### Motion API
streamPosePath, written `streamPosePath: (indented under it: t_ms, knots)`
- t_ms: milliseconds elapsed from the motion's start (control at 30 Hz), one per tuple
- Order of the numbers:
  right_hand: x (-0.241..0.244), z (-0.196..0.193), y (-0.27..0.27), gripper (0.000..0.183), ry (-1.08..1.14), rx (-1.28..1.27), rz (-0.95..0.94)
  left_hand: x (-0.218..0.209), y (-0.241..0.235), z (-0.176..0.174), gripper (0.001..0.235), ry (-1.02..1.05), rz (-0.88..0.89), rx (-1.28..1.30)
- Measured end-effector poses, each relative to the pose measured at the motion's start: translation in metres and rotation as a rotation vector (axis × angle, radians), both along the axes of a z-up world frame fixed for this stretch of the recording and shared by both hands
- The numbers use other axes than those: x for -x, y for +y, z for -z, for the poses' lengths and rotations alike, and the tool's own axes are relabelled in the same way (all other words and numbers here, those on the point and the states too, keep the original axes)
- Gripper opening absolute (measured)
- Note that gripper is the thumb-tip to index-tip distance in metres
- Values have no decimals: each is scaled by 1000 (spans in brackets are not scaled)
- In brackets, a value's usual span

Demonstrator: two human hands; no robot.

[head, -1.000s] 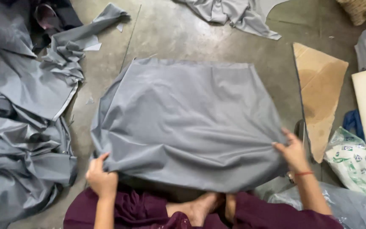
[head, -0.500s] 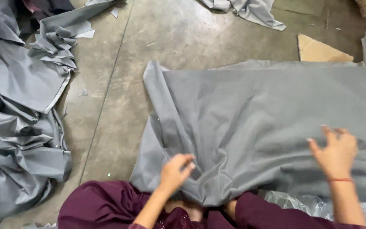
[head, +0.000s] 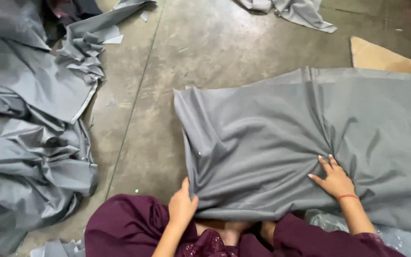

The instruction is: The person sits on the floor and uses large shears to cut a piece of gray fabric along pre-drawn lines. They trim the edges of the cut fabric pieces and then fold a larger piece of gray fabric.

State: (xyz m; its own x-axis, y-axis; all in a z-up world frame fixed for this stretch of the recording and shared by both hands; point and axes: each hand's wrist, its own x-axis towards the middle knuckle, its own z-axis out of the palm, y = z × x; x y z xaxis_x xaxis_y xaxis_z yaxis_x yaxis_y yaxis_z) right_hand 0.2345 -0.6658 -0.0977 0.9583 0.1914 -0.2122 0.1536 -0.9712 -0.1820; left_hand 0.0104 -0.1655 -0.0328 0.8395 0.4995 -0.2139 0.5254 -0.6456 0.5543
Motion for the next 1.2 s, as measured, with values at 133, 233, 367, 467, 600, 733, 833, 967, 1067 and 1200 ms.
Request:
streamPosePath:
  t_ms: [133, 233, 367, 467, 600, 733, 833, 967, 1067, 1200]
  knots:
    - [-24, 11, -21, 91, 112, 127, 0, 61, -32, 12, 55, 298, 346, 72]
    - [-39, 1, -18, 87, 237, 197, 14, 71, -33, 13, 54, 323, 511, 220]
    - [-37, -17, 19, 78, 240, 259, 131, 36, 13, -7, 76, 388, 445, 312]
    - [-12, -24, 60, 55, -88, 38, 6, -9, 55, -29, 73, 214, 138, 200]
    - [21, -40, 106, 47, -297, -203, -100, -81, 112, 73, 83, -228, -1, -30]
    - [33, -21, 97, 47, -290, -325, -201, -143, 127, 117, 78, -346, -318, 35]
    - [38, -15, 80, 45, -230, -325, -207, -149, 105, 99, 50, -408, -411, 174]
    - [43, -13, 67, 43, -163, -342, -176, -108, 29, 22, 27, -697, 88, 400]
    - [41, -10, 65, 42, -186, -342, -197, -98, 14, -25, 25, -361, 624, 650]
    - [42, -24, 75, 39, -145, -318, -146, -161, 60, 30, 23, -555, 364, 702]
